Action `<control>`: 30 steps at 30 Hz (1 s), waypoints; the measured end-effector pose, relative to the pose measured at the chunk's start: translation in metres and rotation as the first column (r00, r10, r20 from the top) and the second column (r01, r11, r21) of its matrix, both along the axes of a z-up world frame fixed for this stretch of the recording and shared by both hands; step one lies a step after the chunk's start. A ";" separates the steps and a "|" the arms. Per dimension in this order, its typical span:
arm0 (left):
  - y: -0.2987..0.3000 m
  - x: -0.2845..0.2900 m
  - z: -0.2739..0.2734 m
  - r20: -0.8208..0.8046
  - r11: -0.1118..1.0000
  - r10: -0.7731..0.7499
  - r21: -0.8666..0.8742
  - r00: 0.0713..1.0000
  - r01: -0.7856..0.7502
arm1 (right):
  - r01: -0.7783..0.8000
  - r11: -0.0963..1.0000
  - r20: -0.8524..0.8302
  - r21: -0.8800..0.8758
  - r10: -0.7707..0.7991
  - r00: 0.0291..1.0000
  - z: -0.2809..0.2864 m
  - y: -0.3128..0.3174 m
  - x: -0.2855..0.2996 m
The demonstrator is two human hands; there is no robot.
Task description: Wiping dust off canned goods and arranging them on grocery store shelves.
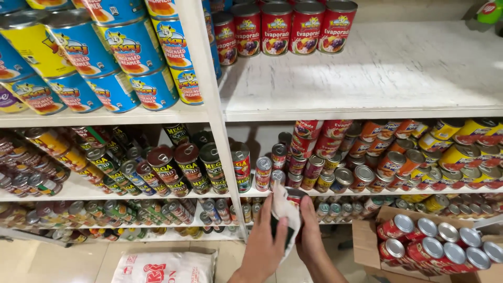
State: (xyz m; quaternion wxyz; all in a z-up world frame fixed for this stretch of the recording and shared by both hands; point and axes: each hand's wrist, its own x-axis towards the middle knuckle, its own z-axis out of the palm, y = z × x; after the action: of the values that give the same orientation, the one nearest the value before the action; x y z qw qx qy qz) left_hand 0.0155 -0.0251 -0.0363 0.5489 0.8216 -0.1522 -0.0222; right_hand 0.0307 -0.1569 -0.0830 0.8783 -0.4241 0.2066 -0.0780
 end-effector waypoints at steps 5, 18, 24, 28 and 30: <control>0.000 0.007 0.004 0.404 0.991 0.009 0.120 0.915 -0.063 | -0.038 0.993 0.079 -0.108 0.046 0.996 -0.004 0.017 0.002; 0.002 0.012 0.003 -0.017 0.978 -0.031 -0.205 0.999 0.027 | 0.008 0.999 0.056 0.051 -0.011 0.998 0.032 0.013 -0.008; -0.010 -0.001 0.017 0.514 0.999 -0.027 0.035 0.857 0.010 | 0.127 0.992 -0.018 0.005 -0.126 0.992 0.054 0.010 -0.021; -0.007 0.012 0.022 0.298 0.963 -0.154 -0.169 0.942 0.211 | 0.106 0.991 0.112 0.080 -0.114 0.987 0.022 0.003 -0.032; -0.008 0.014 0.014 0.177 0.925 -0.207 -0.285 0.962 0.252 | 0.088 0.991 0.197 0.100 -0.106 0.975 0.013 -0.001 -0.038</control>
State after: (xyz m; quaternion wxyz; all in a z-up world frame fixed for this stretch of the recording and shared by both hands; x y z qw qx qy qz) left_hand 0.0297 -0.0335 -0.0226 0.6504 0.7028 -0.2882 -0.0034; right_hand -0.0075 -0.1575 -0.0697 0.9081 -0.3633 0.1402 -0.1542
